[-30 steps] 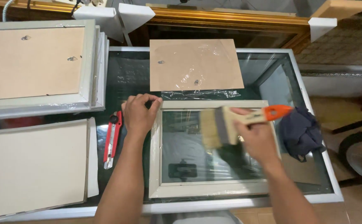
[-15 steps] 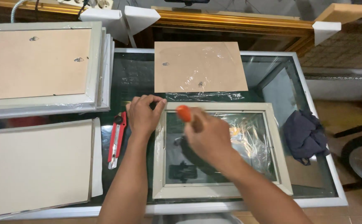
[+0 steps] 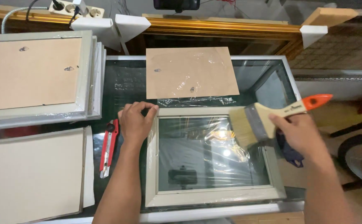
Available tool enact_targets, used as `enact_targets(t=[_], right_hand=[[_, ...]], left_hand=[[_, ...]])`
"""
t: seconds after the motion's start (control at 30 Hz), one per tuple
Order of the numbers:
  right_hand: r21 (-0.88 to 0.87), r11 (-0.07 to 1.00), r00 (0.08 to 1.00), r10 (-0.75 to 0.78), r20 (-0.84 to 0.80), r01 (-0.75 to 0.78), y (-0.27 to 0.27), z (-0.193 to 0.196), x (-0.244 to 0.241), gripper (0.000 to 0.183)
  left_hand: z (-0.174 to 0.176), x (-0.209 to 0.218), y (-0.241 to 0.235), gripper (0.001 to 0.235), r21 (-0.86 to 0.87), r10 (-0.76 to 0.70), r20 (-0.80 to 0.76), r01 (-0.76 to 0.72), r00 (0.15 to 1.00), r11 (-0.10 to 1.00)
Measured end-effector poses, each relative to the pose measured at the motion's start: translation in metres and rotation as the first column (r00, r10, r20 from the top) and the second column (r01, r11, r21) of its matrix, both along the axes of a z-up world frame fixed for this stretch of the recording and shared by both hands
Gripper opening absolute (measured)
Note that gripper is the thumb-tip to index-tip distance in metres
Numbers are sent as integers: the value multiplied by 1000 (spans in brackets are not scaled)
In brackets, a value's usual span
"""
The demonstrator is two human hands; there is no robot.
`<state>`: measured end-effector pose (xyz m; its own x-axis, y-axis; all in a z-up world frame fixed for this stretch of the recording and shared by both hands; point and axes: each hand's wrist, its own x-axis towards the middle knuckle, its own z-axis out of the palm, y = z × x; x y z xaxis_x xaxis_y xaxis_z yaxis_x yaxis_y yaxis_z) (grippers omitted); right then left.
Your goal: Brushing the surface of a plastic-wrapped picture frame with a large flat brush on a workbench.
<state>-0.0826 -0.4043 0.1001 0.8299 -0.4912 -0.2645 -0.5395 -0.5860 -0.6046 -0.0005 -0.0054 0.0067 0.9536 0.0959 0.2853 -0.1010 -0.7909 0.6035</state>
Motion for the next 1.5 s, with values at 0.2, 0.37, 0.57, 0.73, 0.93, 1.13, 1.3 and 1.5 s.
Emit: enact_targets(t=[0.2, 0.37, 0.57, 0.73, 0.93, 1.13, 1.3, 1.5], right_hand=[[-135, 980, 919, 184, 349, -145, -6, 28, -15, 39], [-293, 870, 876, 455, 160, -398, 11, 23, -17, 37], [-152, 785, 785, 615, 75, -600, -33, -19, -108, 53], [33, 612, 603, 786, -135, -790, -77, -13, -151, 48], [166, 977, 989, 120, 85, -132, 45, -10, -131, 40], [572, 604, 829, 347, 438, -555, 196, -36, -108, 39], [723, 580, 926, 234, 295, -377, 169, -55, -119, 36], [27, 999, 989, -15, -150, 20, -1, -11, -148, 43]], left_hand=[[-4, 1, 1, 18, -9, -12, 12, 12, 1000, 1000], [6, -3, -3, 17, 5, 16, -47, -16, 999, 1000], [-2, -1, -1, 17, 2, 5, 5, -5, 1000, 1000], [0, 0, 0, 16, 11, 4, 21, -4, 1000, 1000], [-3, 0, 2, 18, -15, -2, -2, 2, 1000, 1000], [-6, 1, 4, 17, -6, -12, 50, 12, 999, 1000], [-2, 0, 2, 17, -3, 1, 7, -1, 1000, 1000], [9, -2, -1, 16, -1, 9, -80, -9, 997, 1000]])
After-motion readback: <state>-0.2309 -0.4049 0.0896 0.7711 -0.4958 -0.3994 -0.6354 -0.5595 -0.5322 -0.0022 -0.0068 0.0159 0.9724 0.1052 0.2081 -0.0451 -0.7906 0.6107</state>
